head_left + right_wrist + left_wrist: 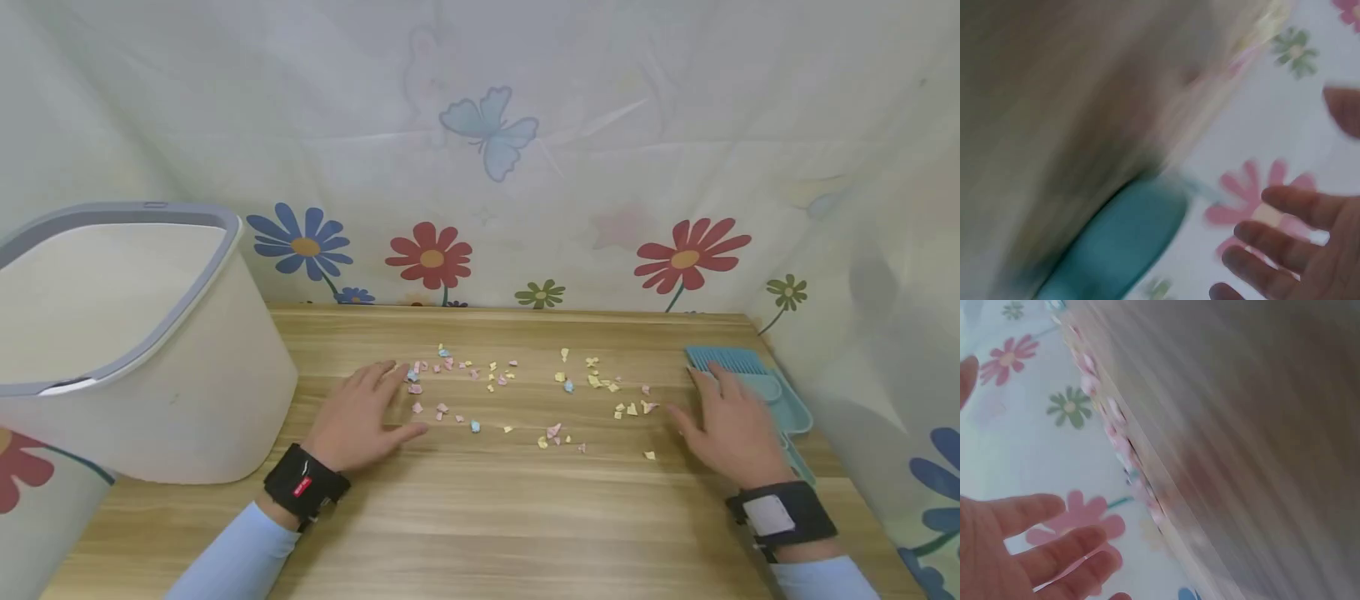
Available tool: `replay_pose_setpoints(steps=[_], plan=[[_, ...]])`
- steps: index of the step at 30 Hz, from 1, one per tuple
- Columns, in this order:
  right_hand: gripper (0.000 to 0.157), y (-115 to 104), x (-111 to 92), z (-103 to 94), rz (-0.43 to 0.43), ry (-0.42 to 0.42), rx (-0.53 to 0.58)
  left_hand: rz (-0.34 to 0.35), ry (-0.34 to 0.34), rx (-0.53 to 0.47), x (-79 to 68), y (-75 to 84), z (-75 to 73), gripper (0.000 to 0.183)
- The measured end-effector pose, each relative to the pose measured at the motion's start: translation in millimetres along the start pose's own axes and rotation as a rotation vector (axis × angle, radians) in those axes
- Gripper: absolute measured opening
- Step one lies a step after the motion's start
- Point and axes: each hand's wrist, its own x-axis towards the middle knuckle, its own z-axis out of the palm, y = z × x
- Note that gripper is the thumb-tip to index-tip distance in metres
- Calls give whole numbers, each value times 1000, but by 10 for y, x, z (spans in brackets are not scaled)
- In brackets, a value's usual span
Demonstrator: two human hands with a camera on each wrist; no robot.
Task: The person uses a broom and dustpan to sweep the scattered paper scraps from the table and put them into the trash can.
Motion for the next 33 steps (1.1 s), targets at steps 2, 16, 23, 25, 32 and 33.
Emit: replay_pose_setpoints(steps=[2,16,23,25,32,33], plan=[[67,171,-92,-42,34,50,-49,25,36,-32,-33,58,-8,94],[50,573,-388,-91,210,31,-96,185,151,-145,-306,450,3,64],[38,573,-395,-189,340,-83,-134,213,140,-152,-366,515,52,59],[36,570,-405,-203,336,-71,-136,215,130,-158,-364,523,49,58],[26,559,-401,-190,344,-46,-160,214,96,-160,-363,533,35,55],[24,558,-399,-194,347,-42,-158,212,94,-162,-362,532,38,55]])
